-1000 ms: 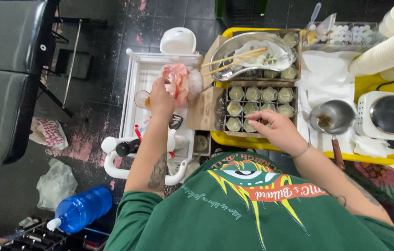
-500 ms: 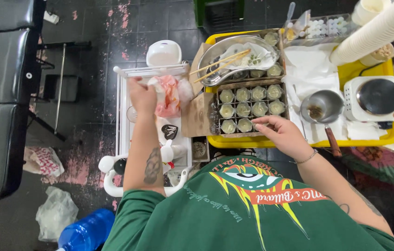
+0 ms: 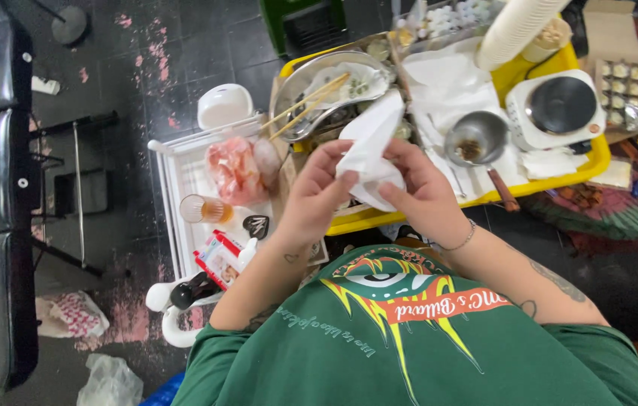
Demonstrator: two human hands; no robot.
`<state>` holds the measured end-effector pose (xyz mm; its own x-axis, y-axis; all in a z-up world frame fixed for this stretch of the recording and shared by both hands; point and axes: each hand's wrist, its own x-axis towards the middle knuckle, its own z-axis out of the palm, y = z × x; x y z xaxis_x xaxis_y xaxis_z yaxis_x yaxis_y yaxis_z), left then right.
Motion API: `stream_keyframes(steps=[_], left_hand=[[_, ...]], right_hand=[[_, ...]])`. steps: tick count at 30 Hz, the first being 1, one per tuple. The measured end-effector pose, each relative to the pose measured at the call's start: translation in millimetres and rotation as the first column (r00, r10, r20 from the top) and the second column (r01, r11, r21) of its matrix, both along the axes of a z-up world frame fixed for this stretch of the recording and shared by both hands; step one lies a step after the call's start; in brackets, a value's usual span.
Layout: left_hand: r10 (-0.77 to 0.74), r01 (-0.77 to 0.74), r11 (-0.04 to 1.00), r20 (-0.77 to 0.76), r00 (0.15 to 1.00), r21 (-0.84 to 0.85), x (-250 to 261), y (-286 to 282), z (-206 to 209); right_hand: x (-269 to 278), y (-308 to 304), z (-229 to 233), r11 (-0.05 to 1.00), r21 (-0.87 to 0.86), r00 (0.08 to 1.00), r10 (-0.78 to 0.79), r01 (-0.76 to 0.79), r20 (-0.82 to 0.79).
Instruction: Preparing metal wick tabs and inserting pre-cut wicks into candle jars.
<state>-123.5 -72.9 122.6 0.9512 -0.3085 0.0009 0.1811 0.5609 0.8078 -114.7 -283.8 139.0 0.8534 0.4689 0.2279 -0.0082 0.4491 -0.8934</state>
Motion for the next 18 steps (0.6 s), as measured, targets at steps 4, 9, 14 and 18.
stream_keyframes(steps=[4,9,14,18], left_hand=[[-0.095,0.083,0.992,0.134,0.986,0.092,-4,-41,26],[-0.102,0.077,0.990,0.218,0.971,0.121,3,-82,21],[-0.053,0.000,0.985,0.297,0.953,0.174,15,-133,2],[-0.137,0.166,0.979,0.220,0.966,-0.119,17,-188,-24]], right_hand=[[-3,-37,-22,0.973,-0.116,0.977,-0.207,0.200,-0.049],[-6,-98,-28,0.884,-0.210,0.863,-0.458,0.417,-0.215],[3,-169,-32,0.884,-0.301,0.854,-0.441,0.358,-0.277],[11,-198,-26,0.967,-0.203,0.864,-0.233,0.156,-0.446]])
